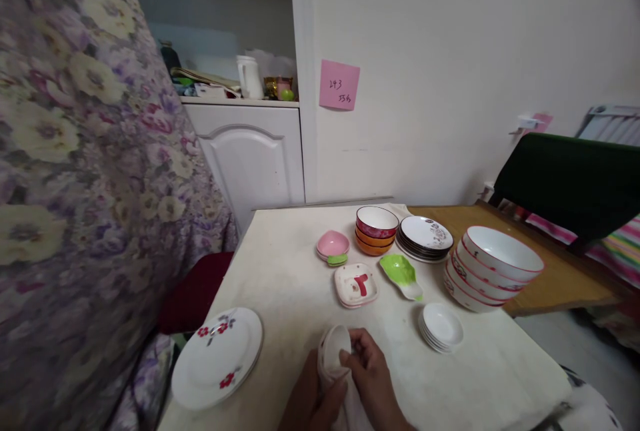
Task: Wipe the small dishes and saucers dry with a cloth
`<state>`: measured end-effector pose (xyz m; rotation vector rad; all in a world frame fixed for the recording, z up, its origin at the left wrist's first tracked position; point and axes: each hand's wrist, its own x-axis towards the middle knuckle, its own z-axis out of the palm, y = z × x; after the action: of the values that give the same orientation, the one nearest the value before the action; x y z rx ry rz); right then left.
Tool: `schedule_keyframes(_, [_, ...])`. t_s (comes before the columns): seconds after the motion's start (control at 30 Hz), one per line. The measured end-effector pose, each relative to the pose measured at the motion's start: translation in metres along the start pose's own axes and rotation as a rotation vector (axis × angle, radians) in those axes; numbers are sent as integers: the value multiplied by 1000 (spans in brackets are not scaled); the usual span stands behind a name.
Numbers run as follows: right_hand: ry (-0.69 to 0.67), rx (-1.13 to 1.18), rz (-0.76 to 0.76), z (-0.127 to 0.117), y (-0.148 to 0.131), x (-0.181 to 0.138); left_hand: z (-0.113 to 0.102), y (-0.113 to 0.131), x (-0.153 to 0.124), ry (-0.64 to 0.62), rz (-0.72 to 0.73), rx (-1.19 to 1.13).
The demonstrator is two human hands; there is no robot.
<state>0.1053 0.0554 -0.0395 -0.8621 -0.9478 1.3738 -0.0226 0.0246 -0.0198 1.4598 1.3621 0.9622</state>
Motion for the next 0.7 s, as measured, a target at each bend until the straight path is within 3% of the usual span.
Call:
schedule_keyframes(0.23, [21, -42, 48, 4, -3, -3, -8, 6, 5, 33, -122, -82])
schedule_keyframes(0.43, [-24, -296, -32, 4, -7, -10, -19, 10, 13, 60, -224, -162])
schedule_keyframes(0.6, [-104, -239, -73, 3, -10, -11, -27, 16, 17, -139, -117, -242])
schedule_keyframes(0.7, [-135, -180, -49, 2, -11, -9, -28, 20, 18, -131, -131, -223])
